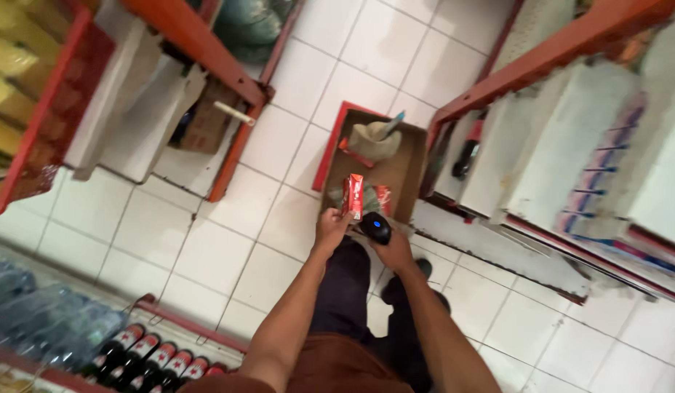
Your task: The person cleans a freezer door with a spray bottle and cloth, then picks up snack boxes and instant noodle cups from a cardboard box. They wipe each item with the cloth, scan it with a handheld barcode scanner, and place it on the appropriate shelf. The process is repeated for several items.
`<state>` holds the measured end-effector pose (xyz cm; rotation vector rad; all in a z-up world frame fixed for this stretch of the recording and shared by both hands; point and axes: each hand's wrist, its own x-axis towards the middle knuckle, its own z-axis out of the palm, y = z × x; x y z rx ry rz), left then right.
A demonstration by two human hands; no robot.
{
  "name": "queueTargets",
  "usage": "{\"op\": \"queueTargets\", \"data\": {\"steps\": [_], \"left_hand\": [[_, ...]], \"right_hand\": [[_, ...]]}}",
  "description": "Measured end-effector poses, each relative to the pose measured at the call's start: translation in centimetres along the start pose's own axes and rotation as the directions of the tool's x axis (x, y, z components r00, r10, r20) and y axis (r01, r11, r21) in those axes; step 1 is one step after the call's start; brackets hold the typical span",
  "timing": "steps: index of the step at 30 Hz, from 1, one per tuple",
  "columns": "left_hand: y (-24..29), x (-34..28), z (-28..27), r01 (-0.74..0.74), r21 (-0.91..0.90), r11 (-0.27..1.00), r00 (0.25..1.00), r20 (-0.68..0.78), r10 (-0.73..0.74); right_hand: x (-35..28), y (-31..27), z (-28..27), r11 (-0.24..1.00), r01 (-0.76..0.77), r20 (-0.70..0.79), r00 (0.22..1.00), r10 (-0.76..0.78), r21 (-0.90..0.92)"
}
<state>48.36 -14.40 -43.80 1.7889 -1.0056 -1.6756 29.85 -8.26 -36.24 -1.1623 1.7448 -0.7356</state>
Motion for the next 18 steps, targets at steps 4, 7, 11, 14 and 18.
{"op": "queueTargets", "data": {"steps": [4, 7, 11, 14, 18], "left_hand": [[-0.4, -2.2, -4.1, 0.014, -0.162, 0.987, 1.000, 0.016, -0.012], [0.2, -3.5, -5.8, 0.003, -0.189, 0.982, 1.000, 0.005, -0.002], [1.7, -5.8, -6.6, 0.026, -0.218, 0.976, 1.000, 0.005, -0.025], [3.8, -7.7, -7.0, 0.072, -0.120, 0.990, 0.997, 0.009, -0.071], [7.2, -9.8, -6.6, -0.052, -0.141, 0.989, 0.995, 0.076, 0.064]], "right_hand": [[2.5, 2.5, 3.9, 0.907, -0.072, 0.296, 0.932, 0.209, -0.415], [2.6, 3.0, 4.6, 0.813, -0.176, 0.316, 0.859, 0.402, -0.556], [0.6, 0.7, 2.0, 0.849, -0.173, 0.223, 0.921, 0.319, -0.500], [-2.3, -4.6, -1.4, 0.938, -0.135, 0.186, 0.962, 0.202, -0.319], [-7.3, -13.5, -5.5, 0.988, 0.137, 0.108, 0.986, -0.130, -0.069]]}}
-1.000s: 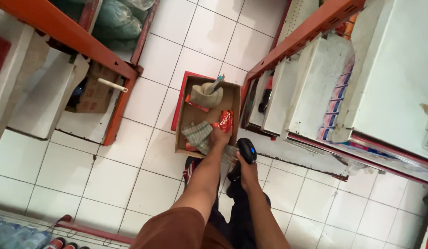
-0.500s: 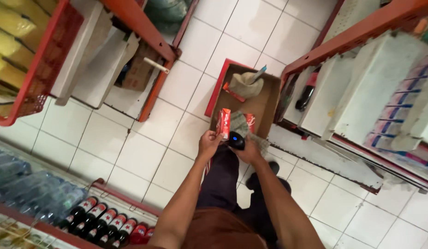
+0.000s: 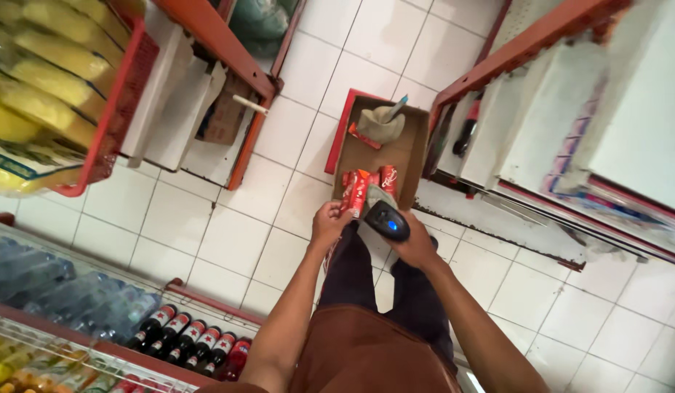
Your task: The person cleans a freezer door with a spray bottle and cloth, then picks up snack boxes and instant noodle cups from a cardboard box. They wipe each item with the cloth, scan it with a handheld barcode scanner, and place it on the appropriate shelf. The process is repeated for several items.
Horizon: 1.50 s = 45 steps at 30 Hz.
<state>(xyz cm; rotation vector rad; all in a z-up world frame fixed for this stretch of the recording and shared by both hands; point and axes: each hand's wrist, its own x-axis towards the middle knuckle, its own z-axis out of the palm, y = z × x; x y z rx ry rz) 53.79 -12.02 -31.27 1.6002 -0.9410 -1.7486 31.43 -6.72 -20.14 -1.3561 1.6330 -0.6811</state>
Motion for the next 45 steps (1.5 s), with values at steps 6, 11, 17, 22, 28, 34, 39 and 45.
{"op": "queueTargets", "data": {"steps": [6, 11, 17, 22, 28, 34, 39, 45], "left_hand": [[6.6, -3.7, 2.4, -0.255, 0.025, 0.967, 0.920, 0.315, 0.234], [14.3, -7.9, 2.1, -0.228, -0.045, 0.973, 0.865, 0.450, 0.224], [17.4, -9.7, 3.7, 0.097, -0.338, 0.936, 0.808, 0.576, 0.124], [16.9, -8.2, 4.9, 0.205, -0.558, 0.804, 0.730, 0.634, 0.255], [19.4, -9.0, 3.3, 0.247, -0.516, 0.820, 0.677, 0.697, 0.235], [20.8, -11.2, 2.0, 0.328, -0.466, 0.822, 0.687, 0.715, 0.131], [21.5, -10.4, 2.2, 0.306, -0.583, 0.752, 0.686, 0.683, 0.250], [23.8, -10.7, 1.6, 0.236, -0.505, 0.831, 0.831, 0.548, 0.097]], "right_hand": [[-2.8, -8.9, -4.5, 0.914, 0.374, -0.012, 0.925, -0.380, -0.156], [-4.0, -11.3, -7.0, 0.966, 0.247, -0.208, 0.951, -0.227, 0.075], [-6.6, -12.3, -6.4, 0.875, 0.310, -0.285, 0.935, -0.211, 0.373], [-8.0, -14.0, -6.2, 0.785, 0.619, -0.128, 0.778, -0.615, -0.007], [-8.5, -15.6, -5.7, 0.864, 0.500, -0.274, 0.824, -0.496, -0.060], [-8.1, -15.6, -4.9, 0.881, 0.339, -0.438, 0.882, -0.175, 0.329], [-8.4, -16.5, -5.3, 0.869, 0.494, -0.279, 0.838, -0.469, 0.022], [-9.0, -18.3, -6.2, 0.932, 0.361, -0.246, 0.901, -0.357, -0.029]]}}
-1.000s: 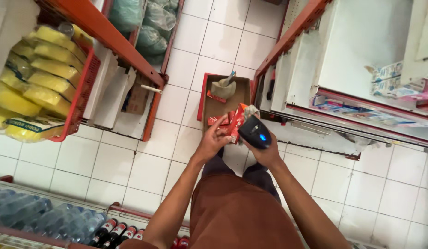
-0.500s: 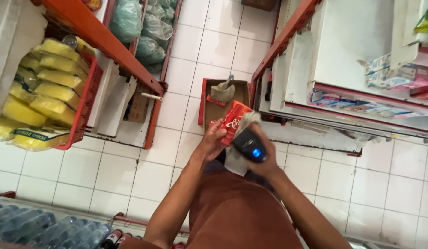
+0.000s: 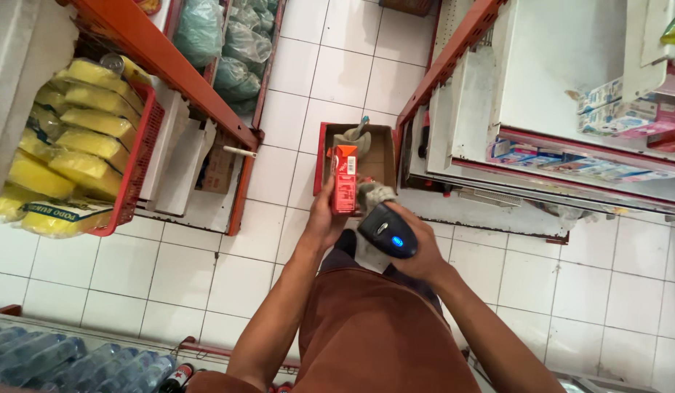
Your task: The person cleans a freezer door with a spray bottle and cloth, then picks up snack boxes and instant noodle cups from a cardboard box. They wipe each item with the cloth, scan it with a handheld barcode scanner, and place it on the appropriate shelf. The process is repeated for several items.
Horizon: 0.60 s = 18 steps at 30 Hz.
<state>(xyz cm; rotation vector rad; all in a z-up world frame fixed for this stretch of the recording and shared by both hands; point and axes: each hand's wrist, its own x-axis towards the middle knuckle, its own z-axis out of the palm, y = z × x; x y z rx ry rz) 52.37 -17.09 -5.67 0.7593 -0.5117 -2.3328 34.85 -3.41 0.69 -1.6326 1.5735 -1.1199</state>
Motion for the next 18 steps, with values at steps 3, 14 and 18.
{"op": "queueTargets", "data": {"steps": [3, 14, 18], "left_hand": [[0.6, -0.2, 0.6, -0.055, -0.147, 0.988, 0.982, 0.172, 0.080], [-0.7, 0.2, 1.1, 0.078, -0.057, 0.995, 0.976, 0.208, -0.065], [-0.2, 0.4, 0.2, 0.035, 0.127, 0.991, 0.975, 0.215, -0.062]], "right_hand": [[0.8, -0.2, -0.9, 0.992, 0.022, 0.064, 0.998, -0.014, -0.123], [1.0, 0.1, -2.7, 0.989, 0.114, 0.314, 0.946, -0.080, -0.091], [0.8, -0.8, -3.4, 1.000, 0.013, 0.197, 0.980, -0.009, -0.021]]}}
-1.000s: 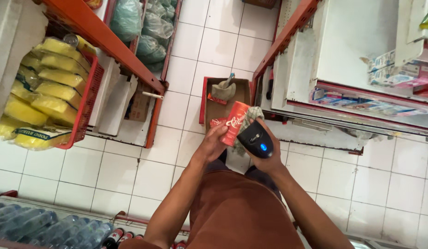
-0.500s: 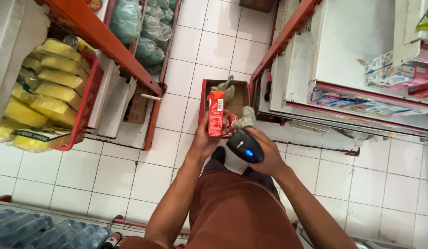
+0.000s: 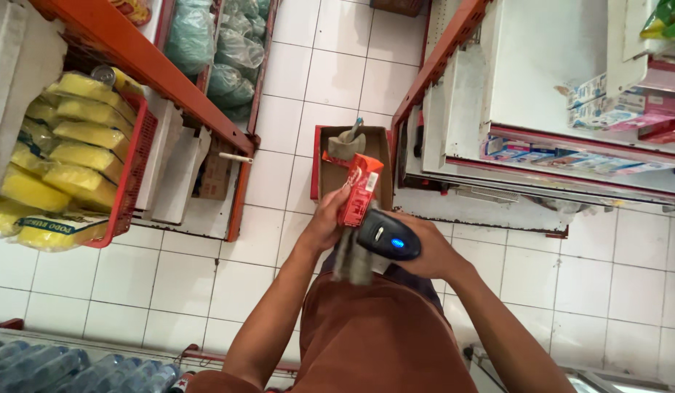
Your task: The person cleans a freezer door with a spray bottle and cloth, then picks up snack boxes and instant noodle cups from a cardboard box. They wipe each item with the cloth, scan it with a handheld barcode scanner, and place it on the appropriate shelf. The process is repeated for several items.
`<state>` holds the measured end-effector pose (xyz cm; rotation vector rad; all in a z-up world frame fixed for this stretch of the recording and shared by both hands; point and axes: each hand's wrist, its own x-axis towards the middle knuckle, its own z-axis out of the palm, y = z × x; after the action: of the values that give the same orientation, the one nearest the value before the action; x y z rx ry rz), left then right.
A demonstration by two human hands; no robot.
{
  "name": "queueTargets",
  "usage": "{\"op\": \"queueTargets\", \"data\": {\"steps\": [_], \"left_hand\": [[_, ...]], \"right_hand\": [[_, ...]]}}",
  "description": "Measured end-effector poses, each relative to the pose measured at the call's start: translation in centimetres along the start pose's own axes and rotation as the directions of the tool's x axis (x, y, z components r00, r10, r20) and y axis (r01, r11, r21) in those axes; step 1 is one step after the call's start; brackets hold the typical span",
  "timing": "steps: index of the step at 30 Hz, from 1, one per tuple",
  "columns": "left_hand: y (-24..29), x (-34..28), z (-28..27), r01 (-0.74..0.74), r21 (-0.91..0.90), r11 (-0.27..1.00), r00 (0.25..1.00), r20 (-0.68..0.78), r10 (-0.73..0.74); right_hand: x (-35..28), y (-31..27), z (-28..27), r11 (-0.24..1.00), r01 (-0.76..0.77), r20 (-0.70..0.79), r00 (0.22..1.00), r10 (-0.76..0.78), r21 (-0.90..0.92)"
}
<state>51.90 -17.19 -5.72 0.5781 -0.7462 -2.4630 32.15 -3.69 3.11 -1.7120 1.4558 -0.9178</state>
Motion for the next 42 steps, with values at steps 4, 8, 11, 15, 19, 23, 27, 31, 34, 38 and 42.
{"op": "queueTargets", "data": {"steps": [4, 8, 11, 15, 19, 23, 27, 31, 34, 38, 42], "left_hand": [[1.2, -0.3, -1.2, 0.005, 0.223, 0.975, 1.000, 0.026, -0.012], [2.0, -0.7, -1.0, 0.010, 0.363, 0.932, 1.000, 0.001, -0.011], [2.4, -0.9, -0.3, -0.001, 0.431, 0.902, 1.000, 0.013, -0.005], [2.4, -0.9, 0.3, 0.027, 0.422, 0.906, 1.000, -0.009, -0.026], [1.7, -0.5, 0.4, 0.019, 0.404, 0.915, 1.000, -0.002, -0.020], [0.1, 0.1, 0.7, -0.072, 0.264, 0.962, 0.996, 0.062, 0.058], [-2.4, 1.1, 2.2, -0.087, 0.287, 0.954, 0.993, -0.052, 0.106], [-4.3, 2.7, 5.1, -0.192, 0.371, 0.909, 0.981, 0.080, 0.175], [-5.0, 4.3, 8.4, -0.295, 0.534, 0.793, 0.956, 0.156, 0.250], [-5.7, 6.2, 13.3, -0.369, 0.754, 0.543, 0.922, 0.223, 0.316], [-7.4, 8.6, 18.6, -0.365, 0.788, 0.496, 0.920, 0.225, 0.320]], "right_hand": [[0.0, -0.8, -2.0, 0.966, -0.249, -0.035, 0.968, 0.247, -0.065], [0.4, -1.3, -3.6, 0.970, -0.216, -0.057, 0.976, 0.210, -0.112], [0.6, -1.5, -3.9, 0.970, -0.213, -0.057, 0.977, 0.207, -0.119], [0.6, -1.5, -3.9, 0.962, -0.224, -0.050, 0.974, 0.219, -0.157], [0.1, -0.6, -3.9, 0.945, -0.255, -0.080, 0.967, 0.243, -0.203], [-1.1, 1.2, -2.7, 0.955, -0.295, -0.278, 0.917, 0.287, 0.014], [-2.6, 3.3, -0.7, 0.859, -0.423, -0.404, 0.760, 0.510, 0.288], [-4.2, 4.4, 0.4, 0.867, -0.181, -0.521, 0.736, 0.433, 0.464], [-5.6, 4.7, -0.6, 0.986, -0.104, -0.698, 0.697, 0.164, 0.127], [-8.4, 4.8, -2.8, 0.960, -0.246, -0.772, 0.580, 0.258, 0.136], [-11.2, 4.8, -5.4, 0.965, -0.231, -0.828, 0.510, 0.231, 0.127]]}}
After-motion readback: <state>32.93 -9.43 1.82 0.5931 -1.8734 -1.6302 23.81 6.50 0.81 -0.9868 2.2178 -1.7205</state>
